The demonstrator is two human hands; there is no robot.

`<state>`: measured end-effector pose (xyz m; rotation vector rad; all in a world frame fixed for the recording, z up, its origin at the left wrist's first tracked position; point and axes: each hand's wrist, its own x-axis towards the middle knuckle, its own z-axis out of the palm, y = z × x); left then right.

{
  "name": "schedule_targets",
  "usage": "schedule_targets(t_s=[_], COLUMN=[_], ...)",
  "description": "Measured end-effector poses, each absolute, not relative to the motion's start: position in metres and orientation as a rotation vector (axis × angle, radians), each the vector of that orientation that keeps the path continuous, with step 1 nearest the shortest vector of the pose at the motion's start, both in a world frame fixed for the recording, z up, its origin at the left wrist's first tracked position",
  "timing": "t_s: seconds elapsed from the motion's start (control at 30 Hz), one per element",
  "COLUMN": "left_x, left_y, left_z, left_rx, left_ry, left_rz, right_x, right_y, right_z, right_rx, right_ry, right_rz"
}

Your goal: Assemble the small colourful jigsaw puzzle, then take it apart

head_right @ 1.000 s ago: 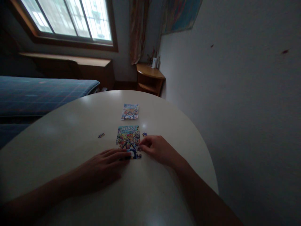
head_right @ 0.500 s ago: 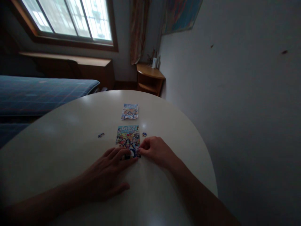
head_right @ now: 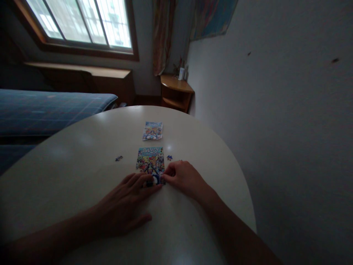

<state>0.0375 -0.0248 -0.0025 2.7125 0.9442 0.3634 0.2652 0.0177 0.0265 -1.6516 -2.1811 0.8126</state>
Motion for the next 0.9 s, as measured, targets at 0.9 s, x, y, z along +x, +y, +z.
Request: schedule_targets(t_s=[0.9], left_x=[0.037], left_y=[-0.025], left_z=[-0.007], left_rx=[2.712], left_ry=[0.957], left_rz=[0.362], right_x=[0.311], right_y=[0.037], right_z=[0.028], right_rx=[-1.763], right_ry=[-2.166], right_rz=[0.472])
